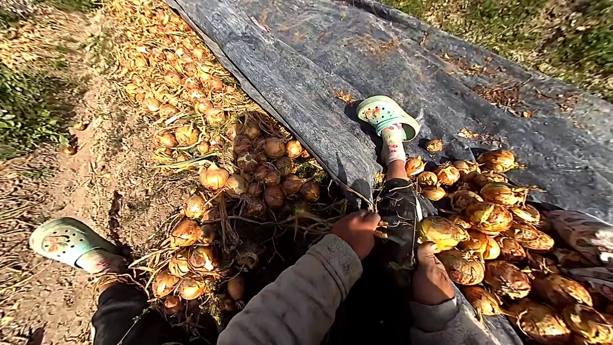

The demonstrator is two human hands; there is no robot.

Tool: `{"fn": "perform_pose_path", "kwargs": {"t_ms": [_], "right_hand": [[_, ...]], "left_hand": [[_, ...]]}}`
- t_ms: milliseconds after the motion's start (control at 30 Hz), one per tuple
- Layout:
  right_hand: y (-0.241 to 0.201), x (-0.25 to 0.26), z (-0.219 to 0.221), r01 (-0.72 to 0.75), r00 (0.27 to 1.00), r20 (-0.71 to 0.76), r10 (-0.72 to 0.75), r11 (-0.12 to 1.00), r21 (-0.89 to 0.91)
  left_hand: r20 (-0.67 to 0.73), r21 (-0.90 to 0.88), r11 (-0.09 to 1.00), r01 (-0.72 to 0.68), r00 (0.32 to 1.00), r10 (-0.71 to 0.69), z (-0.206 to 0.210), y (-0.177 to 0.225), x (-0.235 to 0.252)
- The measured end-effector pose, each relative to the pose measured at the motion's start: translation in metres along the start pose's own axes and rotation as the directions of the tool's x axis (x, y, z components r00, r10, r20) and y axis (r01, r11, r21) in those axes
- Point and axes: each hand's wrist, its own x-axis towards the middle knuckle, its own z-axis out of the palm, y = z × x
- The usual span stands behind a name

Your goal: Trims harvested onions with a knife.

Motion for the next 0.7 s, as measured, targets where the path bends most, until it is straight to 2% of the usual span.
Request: {"fn": "perform_pose_path", "kwargs": {"t_ms": [33, 100, 167, 233, 333, 467, 600, 700], "right_hand": [[-0.010, 0.003, -0.003, 0.038, 0.999, -0.026, -0.039, 0.999, -0.023], [-0.016, 0.013, -0.015, 0.116, 0.993, -0.022, -0.117, 0.993, -0.037], [-0.013, 0.020, -0.026, 0.106, 0.994, 0.024, -0.105, 0.994, -0.024], [-0.011, 0.017, -0.024, 0.002, 1.000, 0.029, -0.001, 1.000, -0.031], [-0.002, 0.005, -0.014, -0.137, 0.986, 0.092, 0.136, 0.991, 0.000], [0.005, -0.010, -0.001, -0.181, 0.962, 0.192, 0.194, 0.980, -0.083], [0.009, -0.013, 0.007, -0.151, 0.932, 0.301, 0.204, 0.970, -0.191], [0.007, -0.021, 0.015, -0.181, 0.913, 0.326, 0.244, 0.961, -0.211]], "left_hand": [[0.100, 0.062, 0.986, 0.158, 0.981, -0.163, -0.013, -0.010, 0.014], [0.199, 0.214, 0.895, 0.391, 0.880, -0.432, -0.028, -0.052, 0.036], [0.212, 0.315, 0.810, 0.494, 0.796, -0.568, -0.033, -0.107, 0.044], [0.216, 0.336, 0.805, 0.488, 0.792, -0.571, -0.030, -0.153, 0.037], [0.184, 0.305, 0.806, 0.507, 0.799, -0.573, -0.014, -0.185, 0.023], [0.167, 0.339, 0.776, 0.531, 0.778, -0.605, -0.011, -0.188, 0.018], [0.244, 0.434, 0.752, 0.497, 0.739, -0.629, -0.019, -0.174, 0.002], [0.233, 0.364, 0.776, 0.515, 0.756, -0.612, -0.021, -0.176, 0.003]]}}
